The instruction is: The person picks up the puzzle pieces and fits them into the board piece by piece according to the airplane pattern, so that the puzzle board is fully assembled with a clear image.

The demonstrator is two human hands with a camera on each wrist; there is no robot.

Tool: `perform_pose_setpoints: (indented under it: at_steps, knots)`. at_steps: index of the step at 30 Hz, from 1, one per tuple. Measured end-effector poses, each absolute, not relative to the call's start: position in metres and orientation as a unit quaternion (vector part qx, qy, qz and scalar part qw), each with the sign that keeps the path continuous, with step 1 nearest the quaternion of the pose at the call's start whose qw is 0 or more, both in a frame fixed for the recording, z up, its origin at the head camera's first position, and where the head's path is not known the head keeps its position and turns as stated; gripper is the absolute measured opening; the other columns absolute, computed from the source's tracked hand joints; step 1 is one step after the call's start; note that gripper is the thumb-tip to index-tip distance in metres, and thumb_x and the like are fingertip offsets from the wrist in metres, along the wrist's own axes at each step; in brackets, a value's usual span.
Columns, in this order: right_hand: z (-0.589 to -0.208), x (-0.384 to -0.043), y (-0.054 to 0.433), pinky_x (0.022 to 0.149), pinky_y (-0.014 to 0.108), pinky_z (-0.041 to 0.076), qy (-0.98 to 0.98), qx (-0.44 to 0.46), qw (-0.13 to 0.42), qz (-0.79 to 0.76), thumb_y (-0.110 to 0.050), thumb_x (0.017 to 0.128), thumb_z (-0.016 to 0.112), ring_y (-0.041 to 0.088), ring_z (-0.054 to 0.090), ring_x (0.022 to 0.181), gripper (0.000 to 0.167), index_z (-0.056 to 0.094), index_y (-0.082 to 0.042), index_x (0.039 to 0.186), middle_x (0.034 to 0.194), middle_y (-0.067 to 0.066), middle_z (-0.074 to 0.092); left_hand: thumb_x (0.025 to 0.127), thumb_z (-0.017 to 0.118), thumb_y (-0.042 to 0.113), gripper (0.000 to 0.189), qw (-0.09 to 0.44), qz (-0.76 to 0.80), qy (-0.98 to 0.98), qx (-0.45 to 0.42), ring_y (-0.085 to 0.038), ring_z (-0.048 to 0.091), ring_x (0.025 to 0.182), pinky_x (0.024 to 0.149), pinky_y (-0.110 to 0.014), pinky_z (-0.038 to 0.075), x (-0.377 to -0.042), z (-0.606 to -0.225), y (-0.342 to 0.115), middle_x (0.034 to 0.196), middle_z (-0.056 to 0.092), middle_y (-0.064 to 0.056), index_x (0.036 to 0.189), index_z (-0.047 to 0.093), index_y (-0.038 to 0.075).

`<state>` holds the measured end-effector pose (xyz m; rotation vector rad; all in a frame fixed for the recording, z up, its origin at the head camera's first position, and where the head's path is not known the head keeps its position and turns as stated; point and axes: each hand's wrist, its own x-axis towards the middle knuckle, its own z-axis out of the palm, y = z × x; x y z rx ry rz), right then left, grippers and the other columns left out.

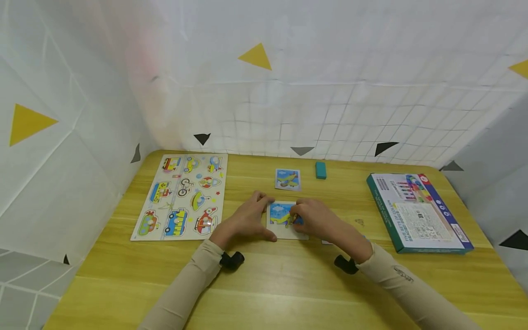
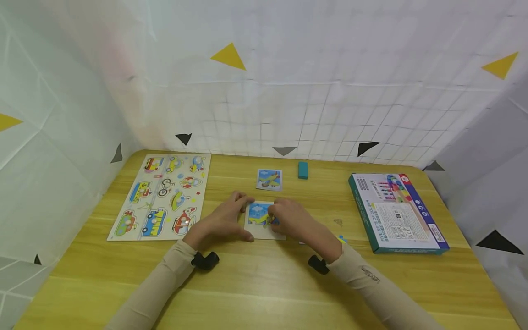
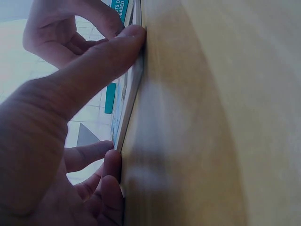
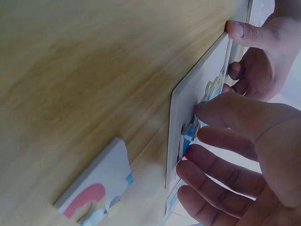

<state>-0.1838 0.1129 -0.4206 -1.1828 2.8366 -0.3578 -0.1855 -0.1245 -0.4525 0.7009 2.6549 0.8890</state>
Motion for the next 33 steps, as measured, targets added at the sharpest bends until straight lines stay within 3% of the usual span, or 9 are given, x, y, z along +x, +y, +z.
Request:
perform_pose_setpoints:
  at_steps: [6,24,27,33]
  knots:
    - [-0.419,-0.185,0.111,0.062,0.028,0.046,0.919,-0.374,0.036,-0.12,-0.014,0.08,0.085,0.011,0.052,0.07,0.016,0.076,-0.008,0.092,0.082,0.001,0.063,0.065,0.091,0.051,0.105,0.129,0.306,0.912,0.24,-0.016,0.05,0.112,0.098,-0.034,0.044,-0.186,-0.453,-0.125,0.14,0.036,-0.003,0.151,0.042,0.016]
    - [-0.42,-0.184,0.108,0.059,0.027,0.047,0.917,-0.381,0.007,-0.117,-0.008,0.079,0.085,0.012,0.054,0.067,0.009,0.077,-0.007,0.083,0.076,0.004,0.064,0.066,0.092,0.049,0.104,0.123,0.305,0.911,0.249,-0.017,0.05,0.112,0.097,-0.035,0.045,-0.187,-0.45,-0.125,0.14,0.037,-0.005,0.15,0.042,0.014]
    - [-0.421,-0.184,0.11,0.06,0.027,0.046,0.917,-0.377,0.016,-0.13,-0.008,0.081,0.084,0.012,0.053,0.068,0.01,0.078,-0.007,0.088,0.079,0.004,0.064,0.066,0.092,0.048,0.104,0.126,0.307,0.911,0.245,-0.018,0.05,0.113,0.097,-0.035,0.045,-0.186,-0.45,-0.125,0.141,0.037,-0.006,0.15,0.042,0.014]
    - [-0.418,-0.182,0.121,0.068,0.03,0.051,0.922,-0.343,0.041,-0.173,-0.011,0.094,0.07,0.014,0.061,0.078,0.014,0.076,-0.005,0.105,0.091,0.002,0.066,0.065,0.093,0.048,0.104,0.128,0.312,0.911,0.239,-0.018,0.051,0.112,0.098,-0.037,0.045,-0.185,-0.451,-0.125,0.141,0.037,-0.005,0.15,0.043,0.015]
